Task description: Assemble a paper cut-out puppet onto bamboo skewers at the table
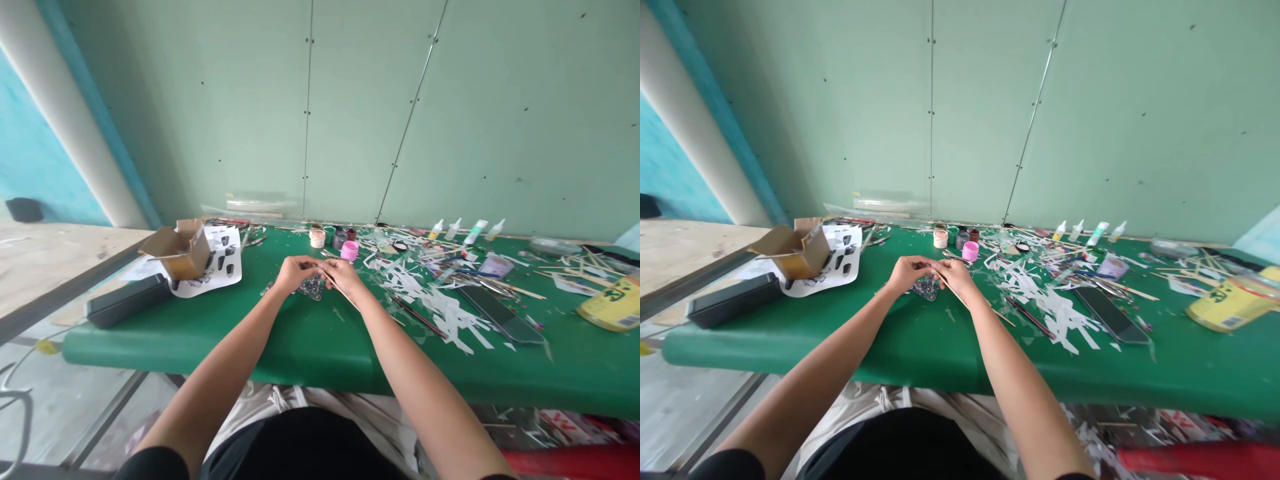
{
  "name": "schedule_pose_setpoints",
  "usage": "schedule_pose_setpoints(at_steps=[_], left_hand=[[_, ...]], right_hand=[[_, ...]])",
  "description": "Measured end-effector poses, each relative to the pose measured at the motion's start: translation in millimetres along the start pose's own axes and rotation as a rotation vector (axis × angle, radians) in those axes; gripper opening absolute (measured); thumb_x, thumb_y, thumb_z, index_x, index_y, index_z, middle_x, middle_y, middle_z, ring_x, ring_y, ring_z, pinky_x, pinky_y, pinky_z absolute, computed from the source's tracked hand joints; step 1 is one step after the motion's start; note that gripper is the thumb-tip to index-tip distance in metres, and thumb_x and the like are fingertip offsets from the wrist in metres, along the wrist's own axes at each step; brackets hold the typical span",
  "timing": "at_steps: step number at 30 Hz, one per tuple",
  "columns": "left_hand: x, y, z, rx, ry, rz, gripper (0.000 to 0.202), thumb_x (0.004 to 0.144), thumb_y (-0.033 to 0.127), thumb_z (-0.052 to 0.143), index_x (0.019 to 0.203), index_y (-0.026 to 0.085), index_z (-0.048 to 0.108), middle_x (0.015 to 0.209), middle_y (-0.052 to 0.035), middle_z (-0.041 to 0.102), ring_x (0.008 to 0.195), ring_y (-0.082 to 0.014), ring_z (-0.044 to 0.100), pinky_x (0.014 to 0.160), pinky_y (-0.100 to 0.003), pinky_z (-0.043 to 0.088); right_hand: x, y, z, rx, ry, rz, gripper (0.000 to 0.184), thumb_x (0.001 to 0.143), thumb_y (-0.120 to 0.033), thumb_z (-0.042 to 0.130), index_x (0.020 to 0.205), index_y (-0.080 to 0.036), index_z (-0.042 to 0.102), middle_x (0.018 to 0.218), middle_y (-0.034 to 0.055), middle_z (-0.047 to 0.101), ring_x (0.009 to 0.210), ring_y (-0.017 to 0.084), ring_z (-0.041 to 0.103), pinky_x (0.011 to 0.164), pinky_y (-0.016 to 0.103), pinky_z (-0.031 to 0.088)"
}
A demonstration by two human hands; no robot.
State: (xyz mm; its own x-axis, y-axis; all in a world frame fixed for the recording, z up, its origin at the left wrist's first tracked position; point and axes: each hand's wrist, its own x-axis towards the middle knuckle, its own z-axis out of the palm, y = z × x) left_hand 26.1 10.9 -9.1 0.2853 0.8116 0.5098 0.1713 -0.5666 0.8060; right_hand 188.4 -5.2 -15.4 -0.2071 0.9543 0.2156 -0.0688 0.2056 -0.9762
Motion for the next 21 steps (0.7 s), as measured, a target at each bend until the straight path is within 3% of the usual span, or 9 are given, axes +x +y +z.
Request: schedule_pose_setpoints(at_steps=[12, 21], left_hand=[[-2.3, 2.7, 1.5, 0.021, 0.007, 0.013, 0.038, 0.067, 0.051, 0.076, 0.083, 0.016, 0.075, 0.065, -0.0011, 0.069, 0.057, -0.0123, 0.055, 0.056, -0.024, 0.043], [-3.9, 3.4, 3.9, -0.036, -0.005, 0.013, 0.041, 0.067, 0.05, 0.077, 0.087, 0.016, 0.074, 0.072, -0.0039, 0.072, 0.064, -0.015, 0.063, 0.063, -0.026, 0.049]], right_hand=[[1.6, 1.8, -3.2, 0.012, 0.001, 0.017, 0.052, 0.054, -0.067, 0.077, 0.067, -0.018, 0.063, 0.057, -0.003, 0.06, 0.038, 0.007, 0.047, 0.038, 0.022, 0.039], [1.9, 1.7, -5.1, 0.058, -0.038, 0.056, 0.052, 0.053, -0.066, 0.078, 0.063, -0.019, 0.058, 0.055, -0.0046, 0.058, 0.038, 0.007, 0.047, 0.04, 0.023, 0.042]])
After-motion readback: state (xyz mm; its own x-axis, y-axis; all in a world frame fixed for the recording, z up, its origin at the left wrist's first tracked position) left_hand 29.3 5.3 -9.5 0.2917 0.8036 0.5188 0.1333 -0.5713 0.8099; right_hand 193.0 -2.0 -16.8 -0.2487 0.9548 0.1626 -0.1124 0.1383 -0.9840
